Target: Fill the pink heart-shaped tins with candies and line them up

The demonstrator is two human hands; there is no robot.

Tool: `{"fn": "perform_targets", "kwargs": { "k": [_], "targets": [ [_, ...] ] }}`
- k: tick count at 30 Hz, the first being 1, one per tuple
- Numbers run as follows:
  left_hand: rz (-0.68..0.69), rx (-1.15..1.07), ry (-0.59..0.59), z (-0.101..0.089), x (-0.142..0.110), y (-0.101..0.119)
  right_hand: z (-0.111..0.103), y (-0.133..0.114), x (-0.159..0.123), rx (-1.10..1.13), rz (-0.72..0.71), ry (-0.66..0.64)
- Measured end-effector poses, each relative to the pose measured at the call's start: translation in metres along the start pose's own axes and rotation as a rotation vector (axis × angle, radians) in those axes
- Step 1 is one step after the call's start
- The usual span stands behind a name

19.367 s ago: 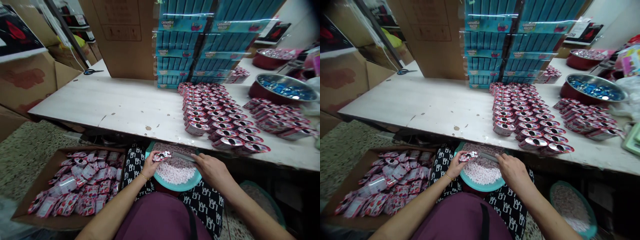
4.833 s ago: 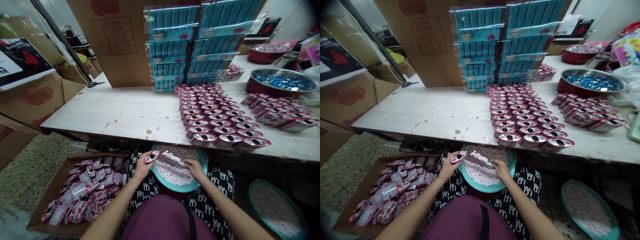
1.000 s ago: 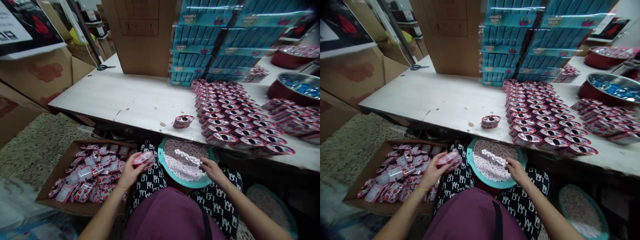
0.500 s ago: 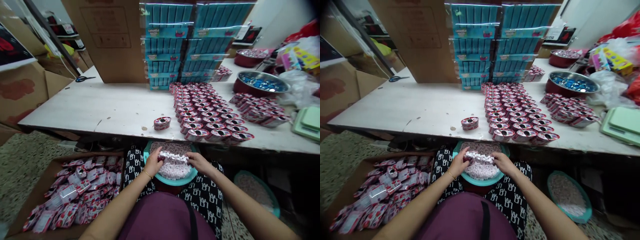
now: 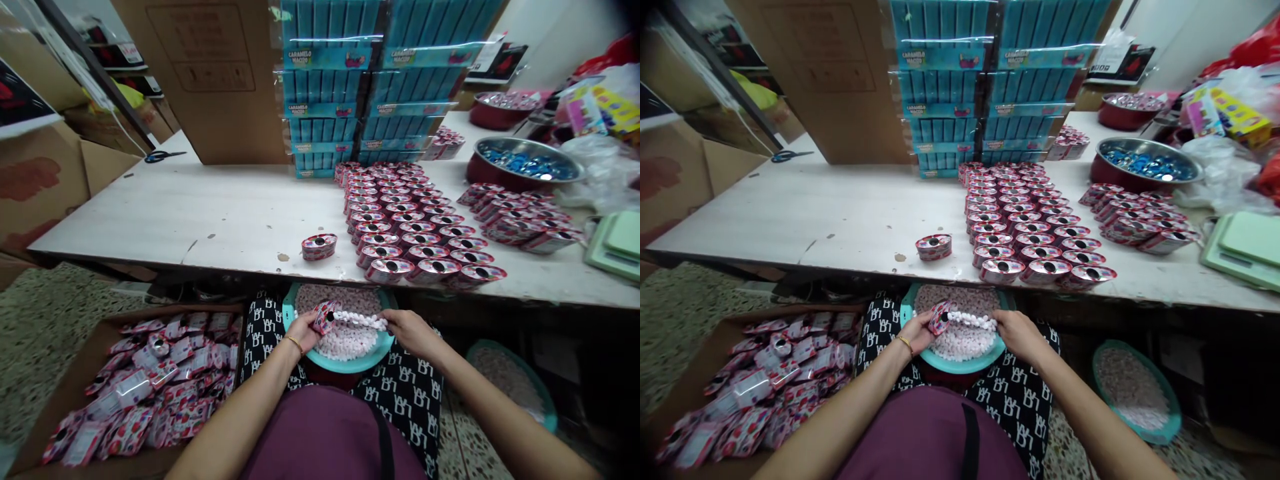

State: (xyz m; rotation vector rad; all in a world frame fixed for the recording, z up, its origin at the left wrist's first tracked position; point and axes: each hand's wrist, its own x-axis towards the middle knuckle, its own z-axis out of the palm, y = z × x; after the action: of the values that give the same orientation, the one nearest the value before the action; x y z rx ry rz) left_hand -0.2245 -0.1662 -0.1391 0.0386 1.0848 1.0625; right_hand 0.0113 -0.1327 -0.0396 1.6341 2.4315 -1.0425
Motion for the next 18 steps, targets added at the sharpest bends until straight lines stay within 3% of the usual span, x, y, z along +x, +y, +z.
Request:
{"fn": "perform_targets", "kwargs": {
  "k": [3, 7, 10, 14, 18],
  "targets": [
    [-0.070, -0.204, 0.013, 0.001, -0.001, -0.004, -0.004, -0.024, 0.002, -0.206, 0.008, -0.021],
    [-0.075, -0.202, 0.024, 0.003, 0.000, -0.006, -0.009, -0.061, 0.001, -0.463, -0.005, -0.040],
    [-0.070, -0.209, 0.046, 0.002, -0.002, -0.004, -0.017, -0.072, -0.004, -0.562, -0.036, -0.030],
    [0.019, -0.221, 0.016, -0.008, -0.014, 0.009, -0.008, -0.042, -0.001, -0.509, 0.040, 0.016],
    [0.167, -0.225, 0.050, -0.028, -0.026, 0.026, 0.050, -0.005, 0.030, -0.299, 0.175, 0.002]
  ]
}}
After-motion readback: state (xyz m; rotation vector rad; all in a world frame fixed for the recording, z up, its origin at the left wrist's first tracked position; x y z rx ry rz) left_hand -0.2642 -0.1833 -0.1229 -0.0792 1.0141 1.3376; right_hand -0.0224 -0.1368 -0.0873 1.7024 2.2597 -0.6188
